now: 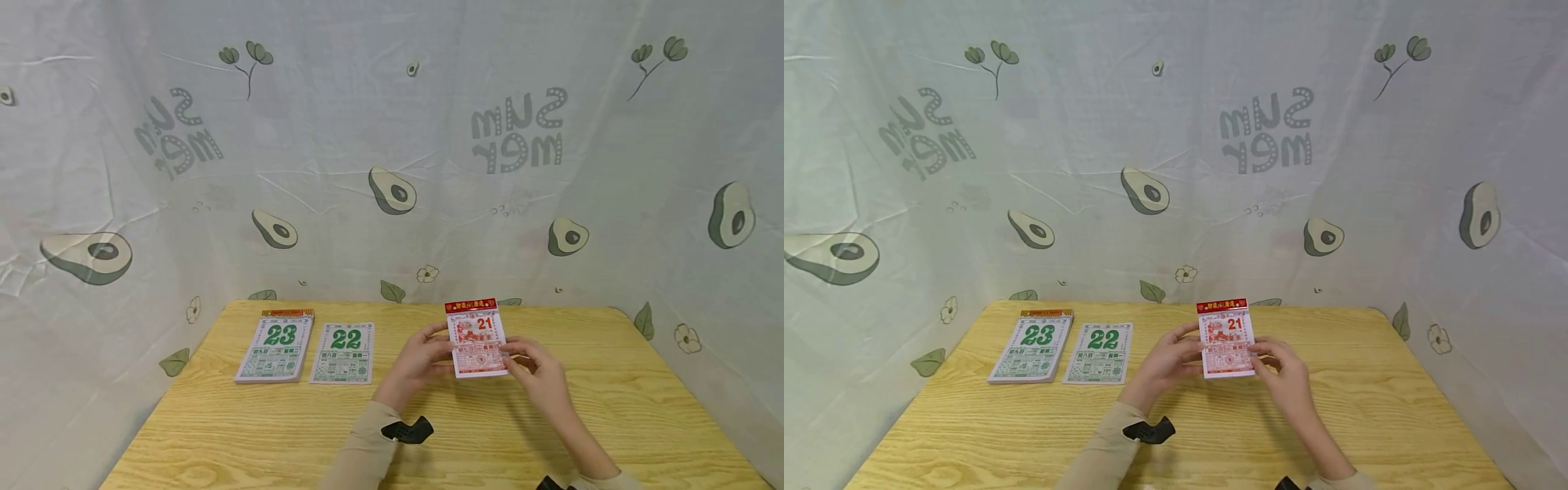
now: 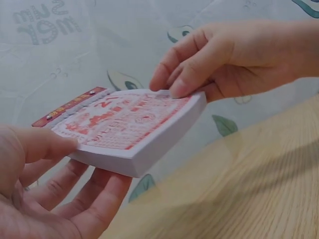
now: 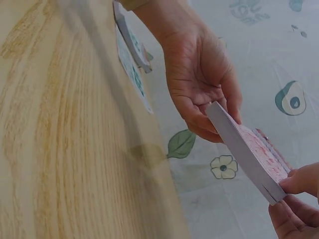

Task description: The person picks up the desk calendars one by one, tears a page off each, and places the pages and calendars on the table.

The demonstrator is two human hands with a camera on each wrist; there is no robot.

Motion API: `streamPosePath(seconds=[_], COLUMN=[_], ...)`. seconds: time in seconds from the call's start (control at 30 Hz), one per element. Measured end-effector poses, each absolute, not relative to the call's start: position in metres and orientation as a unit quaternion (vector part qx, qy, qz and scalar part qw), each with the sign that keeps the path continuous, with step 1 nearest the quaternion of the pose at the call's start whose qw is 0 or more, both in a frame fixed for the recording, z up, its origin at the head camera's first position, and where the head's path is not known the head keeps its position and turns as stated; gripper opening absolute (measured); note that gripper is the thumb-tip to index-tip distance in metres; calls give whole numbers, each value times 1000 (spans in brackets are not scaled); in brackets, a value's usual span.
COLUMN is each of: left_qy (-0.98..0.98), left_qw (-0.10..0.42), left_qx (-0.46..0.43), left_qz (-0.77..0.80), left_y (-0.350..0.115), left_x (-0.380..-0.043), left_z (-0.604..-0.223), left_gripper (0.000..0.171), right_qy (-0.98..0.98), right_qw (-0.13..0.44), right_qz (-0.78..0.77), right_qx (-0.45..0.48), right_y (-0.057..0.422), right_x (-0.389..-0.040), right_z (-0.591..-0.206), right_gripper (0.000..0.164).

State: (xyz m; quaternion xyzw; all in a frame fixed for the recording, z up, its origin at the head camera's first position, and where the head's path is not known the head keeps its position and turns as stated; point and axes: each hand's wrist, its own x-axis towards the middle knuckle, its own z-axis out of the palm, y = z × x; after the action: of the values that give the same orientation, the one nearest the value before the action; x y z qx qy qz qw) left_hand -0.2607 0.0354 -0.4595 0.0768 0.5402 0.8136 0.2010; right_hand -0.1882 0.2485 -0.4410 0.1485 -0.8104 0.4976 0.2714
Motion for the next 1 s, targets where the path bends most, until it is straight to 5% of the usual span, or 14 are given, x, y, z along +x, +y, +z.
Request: streamPosePath(seconds=[0.8, 1.0], left_qy=[481, 485], left_qw=[206, 201], left_qx=[55, 49], left_qz=[850, 850], left_y=[29, 27], left_x=[-267, -268], left_z=[-460, -463], left_gripper=[29, 32], right_qy=[-810, -834], right_qw=[237, 272], right_qz=[514, 453], right_qx=[149, 160], right_y=[234, 233], right_x=[-189, -191], right_z=[-449, -447], right_gripper=[17, 23])
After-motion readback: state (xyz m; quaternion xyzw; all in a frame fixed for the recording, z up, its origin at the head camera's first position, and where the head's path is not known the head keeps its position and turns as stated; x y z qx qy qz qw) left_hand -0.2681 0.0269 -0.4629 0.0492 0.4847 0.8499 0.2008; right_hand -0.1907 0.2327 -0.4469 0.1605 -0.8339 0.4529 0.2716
